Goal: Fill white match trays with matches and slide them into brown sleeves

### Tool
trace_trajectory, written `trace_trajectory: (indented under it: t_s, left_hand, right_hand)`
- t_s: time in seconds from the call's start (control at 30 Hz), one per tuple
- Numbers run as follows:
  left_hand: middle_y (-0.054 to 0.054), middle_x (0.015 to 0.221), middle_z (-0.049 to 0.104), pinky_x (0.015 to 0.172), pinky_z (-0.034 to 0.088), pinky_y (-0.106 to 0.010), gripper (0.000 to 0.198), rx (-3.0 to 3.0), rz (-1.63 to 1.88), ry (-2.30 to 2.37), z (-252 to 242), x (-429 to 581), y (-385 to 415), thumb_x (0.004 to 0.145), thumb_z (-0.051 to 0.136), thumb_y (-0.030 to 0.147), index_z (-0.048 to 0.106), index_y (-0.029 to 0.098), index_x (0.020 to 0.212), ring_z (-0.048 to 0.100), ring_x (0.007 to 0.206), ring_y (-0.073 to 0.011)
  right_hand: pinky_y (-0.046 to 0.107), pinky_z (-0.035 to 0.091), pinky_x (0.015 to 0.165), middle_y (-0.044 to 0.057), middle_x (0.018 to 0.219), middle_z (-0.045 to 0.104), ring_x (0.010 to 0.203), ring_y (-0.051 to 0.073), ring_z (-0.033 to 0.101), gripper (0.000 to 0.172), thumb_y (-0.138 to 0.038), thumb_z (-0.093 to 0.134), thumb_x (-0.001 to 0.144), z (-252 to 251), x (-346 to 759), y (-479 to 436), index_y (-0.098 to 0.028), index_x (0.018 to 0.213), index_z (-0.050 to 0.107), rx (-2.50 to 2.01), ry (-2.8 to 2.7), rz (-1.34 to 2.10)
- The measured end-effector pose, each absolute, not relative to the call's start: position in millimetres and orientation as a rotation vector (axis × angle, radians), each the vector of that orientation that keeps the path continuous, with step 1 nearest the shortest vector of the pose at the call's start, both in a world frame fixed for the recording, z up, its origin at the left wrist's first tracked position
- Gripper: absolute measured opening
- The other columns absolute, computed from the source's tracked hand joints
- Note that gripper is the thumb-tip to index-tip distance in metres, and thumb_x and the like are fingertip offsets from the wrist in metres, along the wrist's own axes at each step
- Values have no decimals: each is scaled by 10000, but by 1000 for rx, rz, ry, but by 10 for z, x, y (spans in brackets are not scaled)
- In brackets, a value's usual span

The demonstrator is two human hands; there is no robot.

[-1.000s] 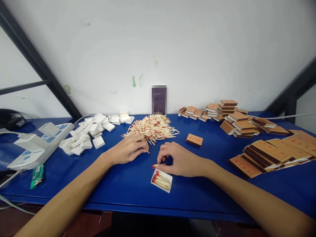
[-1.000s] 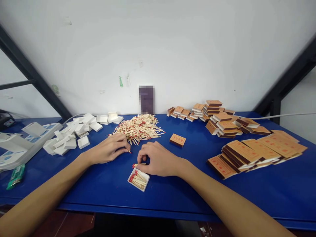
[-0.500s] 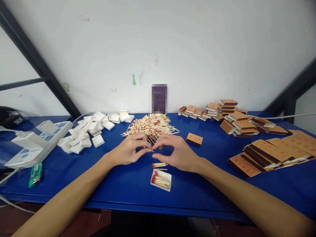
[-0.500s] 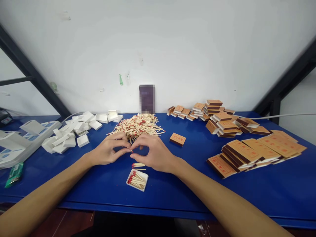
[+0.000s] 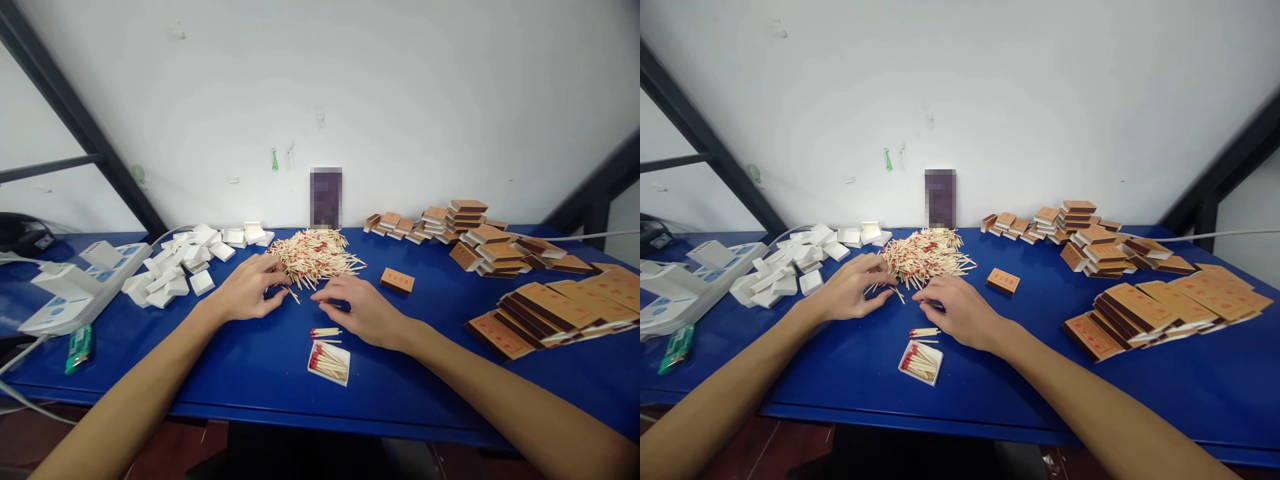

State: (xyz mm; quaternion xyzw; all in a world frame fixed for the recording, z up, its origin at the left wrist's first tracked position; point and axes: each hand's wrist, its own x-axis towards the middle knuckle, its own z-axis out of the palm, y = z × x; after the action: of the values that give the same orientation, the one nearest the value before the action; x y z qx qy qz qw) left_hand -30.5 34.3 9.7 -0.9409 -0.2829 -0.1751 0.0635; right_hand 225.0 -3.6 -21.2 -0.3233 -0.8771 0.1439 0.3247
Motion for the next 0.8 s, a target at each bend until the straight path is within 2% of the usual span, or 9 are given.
trace_trajectory:
  t_s: [0.1, 0.27, 0.33, 0.6, 0.7, 0.8]
  left_hand:
    - [-57, 961, 568, 804, 379, -354, 172, -2855, -370, -910, 91, -325, 371, 914, 543, 289, 695, 211, 935, 538, 891, -199]
    - [-53, 965, 545, 830, 357, -351, 190, -2910, -317, -938, 75, -280, 365, 955, 503, 285, 666, 194, 918, 511, 905, -198]
    - [-51, 963, 548, 840, 362, -347, 185, -2941, -345, -932, 58, -220, 342, 962, 500, 287, 654, 188, 930, 509, 913, -198]
    - [-59, 964, 559, 853, 382, -342, 226, -3024, -411, -895, -22, 89, 215, 972, 509, 357, 645, 181, 933, 506, 943, -212]
    - [-55, 963, 566, 855, 380, -337, 239, -3026, -425, -894, -1, 42, 215, 989, 466, 336, 645, 180, 958, 512, 934, -201]
    - [-52, 956, 571, 856, 371, -347, 206, -2975, -425, -918, 54, -96, 253, 958, 489, 303, 651, 177, 943, 520, 909, -196]
  right_hand:
    - [357, 469, 846, 66, 961, 665, 936, 203, 586, 209, -233, 592, 911, -236, 2253, -23, -196, 1102, 670, -903, -2379, 358]
    - [361, 457, 847, 55, 921, 635, 913, 203, 573, 67, -217, 617, 873, -198, 2332, 6, -186, 873, 676, -1019, -2386, 322]
    - [346, 452, 832, 48, 899, 619, 882, 188, 568, 96, -190, 589, 888, -181, 2348, 7, -189, 837, 670, -1006, -2410, 345]
    - [316, 435, 753, 40, 835, 600, 818, 182, 548, 79, -165, 604, 863, -216, 2275, 5, -183, 822, 669, -921, -2389, 250]
    - [326, 441, 777, 50, 886, 608, 866, 194, 551, 74, -208, 616, 869, -238, 2285, 19, -185, 913, 672, -945, -2366, 235]
    - [338, 443, 814, 49, 898, 618, 891, 196, 557, 93, -233, 597, 896, -253, 2305, 30, -194, 901, 681, -978, -2393, 281]
